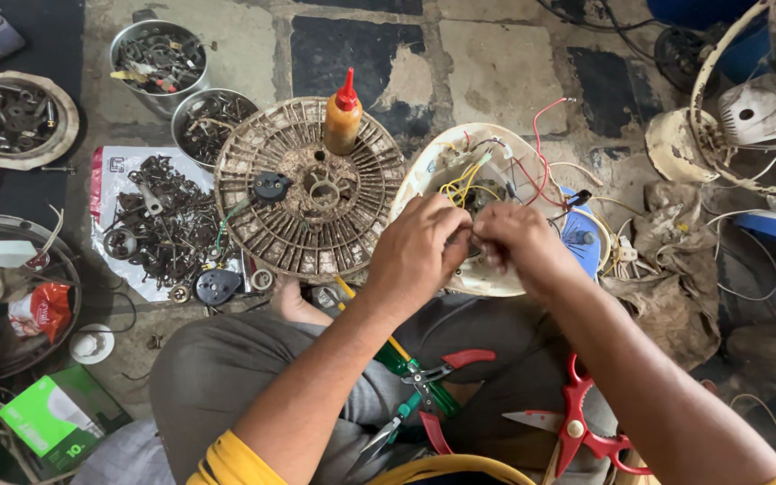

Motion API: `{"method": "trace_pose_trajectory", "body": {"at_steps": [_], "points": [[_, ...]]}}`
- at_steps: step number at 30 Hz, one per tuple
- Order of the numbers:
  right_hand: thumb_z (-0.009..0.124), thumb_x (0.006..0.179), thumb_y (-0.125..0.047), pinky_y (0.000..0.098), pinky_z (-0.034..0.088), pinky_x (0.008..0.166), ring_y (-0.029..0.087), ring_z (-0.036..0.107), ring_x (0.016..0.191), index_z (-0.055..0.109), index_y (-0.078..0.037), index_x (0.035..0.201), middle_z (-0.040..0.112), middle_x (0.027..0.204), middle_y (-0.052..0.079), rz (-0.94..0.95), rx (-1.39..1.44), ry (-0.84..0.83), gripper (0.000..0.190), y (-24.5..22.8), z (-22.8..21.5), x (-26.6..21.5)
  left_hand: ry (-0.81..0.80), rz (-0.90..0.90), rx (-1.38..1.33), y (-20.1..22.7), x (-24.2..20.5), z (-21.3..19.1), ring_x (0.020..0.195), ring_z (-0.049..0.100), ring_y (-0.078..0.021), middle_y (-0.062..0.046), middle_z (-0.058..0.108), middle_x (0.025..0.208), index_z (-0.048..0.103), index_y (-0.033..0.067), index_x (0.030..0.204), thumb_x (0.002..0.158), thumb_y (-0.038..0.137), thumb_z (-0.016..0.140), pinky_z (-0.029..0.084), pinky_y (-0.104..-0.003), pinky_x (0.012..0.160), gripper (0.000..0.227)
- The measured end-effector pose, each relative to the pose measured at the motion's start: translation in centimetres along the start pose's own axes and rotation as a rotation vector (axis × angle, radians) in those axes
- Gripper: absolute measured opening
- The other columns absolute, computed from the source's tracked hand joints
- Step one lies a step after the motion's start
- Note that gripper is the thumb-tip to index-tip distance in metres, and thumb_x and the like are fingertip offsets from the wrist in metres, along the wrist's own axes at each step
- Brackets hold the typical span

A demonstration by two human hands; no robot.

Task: The person is repairing an electric fan by stripping and connecting internal motor wires with pliers and scissors while sitting on the floor.

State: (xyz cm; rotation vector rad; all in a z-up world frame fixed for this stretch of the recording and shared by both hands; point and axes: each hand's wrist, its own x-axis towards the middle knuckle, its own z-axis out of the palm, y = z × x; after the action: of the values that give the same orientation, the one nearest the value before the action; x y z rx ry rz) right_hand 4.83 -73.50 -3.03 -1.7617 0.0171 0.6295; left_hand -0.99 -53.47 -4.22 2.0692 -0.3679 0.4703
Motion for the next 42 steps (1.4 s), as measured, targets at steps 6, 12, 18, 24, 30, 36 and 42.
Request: {"method": "trace_pose_trajectory", "body": {"at_steps": [6,12,18,24,30,36,42], "points": [[0.062,0.095,-0.026,0.0293,0.048,0.054,0.015,0.057,0.06,0.071,-0.003,0.094,0.061,0.071,0.003,0.056,-0.026,0.005,0.025,-0.8,0.2,-1.3,-0.008,0.023,0.063,0.0,-0.1,0.0,0.098,0.064,-0.0291,-0.009,0.062,0.102,0.066,0.0072,0.105,0.09,0.014,0.072,0.052,-0.041,0.083,0.018],[0.074,0.092,-0.017,0.0302,0.051,0.064,0.016,0.063,0.071,0.069,-0.005,0.106,0.066,0.086,0.007,-0.742,-0.942,0.264,0.019,-1.4,0.9,-3.7,-0.018,-0.009,0.05,-0.1,0.0,0.2,0.098,0.064,-0.0288,-0.008,0.063,0.102,0.068,0.0075,0.105,0.09,0.017,0.071,0.053,-0.041,0.083,0.017],[0.073,0.102,-0.017,0.0307,0.05,0.06,0.015,0.059,0.066,0.064,0.0,0.097,0.06,0.079,0.004,0.028,0.191,-0.048,0.021,0.4,-0.3,-0.8,-0.02,0.013,0.011,0.0,-0.1,-0.2,0.099,0.064,-0.0295,-0.008,0.063,0.102,0.068,0.0085,0.104,0.091,0.017,0.071,0.053,-0.041,0.082,0.016],[0.069,0.097,-0.019,0.0293,0.047,0.061,0.015,0.056,0.068,0.069,-0.009,0.112,0.063,0.08,0.003,-0.251,-0.445,0.139,0.019,-1.0,0.4,-2.6,0.004,0.012,-0.026,0.0,0.0,-0.5,0.101,0.064,-0.0303,-0.008,0.064,0.101,0.068,0.0078,0.103,0.09,0.015,0.071,0.053,-0.042,0.084,0.015],[0.07,0.089,-0.014,0.0392,0.052,0.077,0.03,0.066,0.086,0.068,-0.007,0.106,0.068,0.099,0.011,-1.141,-1.276,0.196,0.018,-3.5,0.6,-3.7,-0.002,-0.002,-0.034,0.2,-0.1,-0.6,0.1,0.064,-0.03,-0.008,0.064,0.101,0.069,0.007,0.102,0.092,0.016,0.071,0.053,-0.042,0.084,0.014],[0.066,0.101,-0.015,0.032,0.05,0.063,0.017,0.059,0.069,0.067,-0.003,0.094,0.063,0.08,0.006,0.091,0.31,-0.178,0.013,-1.0,0.2,-0.6,0.019,0.019,-0.029,0.2,-0.1,-0.6,0.101,0.064,-0.0301,-0.008,0.064,0.103,0.068,0.009,0.105,0.09,0.014,0.071,0.053,-0.042,0.084,0.016],[0.068,0.093,-0.012,0.0332,0.05,0.064,0.017,0.06,0.069,0.069,-0.006,0.103,0.065,0.079,0.004,-0.366,-0.748,0.204,0.012,-1.5,0.8,-2.6,0.009,0.003,-0.03,0.1,-0.1,-0.6,0.1,0.064,-0.0301,-0.008,0.064,0.102,0.067,0.008,0.103,0.091,0.015,0.071,0.053,-0.042,0.083,0.015]]}}
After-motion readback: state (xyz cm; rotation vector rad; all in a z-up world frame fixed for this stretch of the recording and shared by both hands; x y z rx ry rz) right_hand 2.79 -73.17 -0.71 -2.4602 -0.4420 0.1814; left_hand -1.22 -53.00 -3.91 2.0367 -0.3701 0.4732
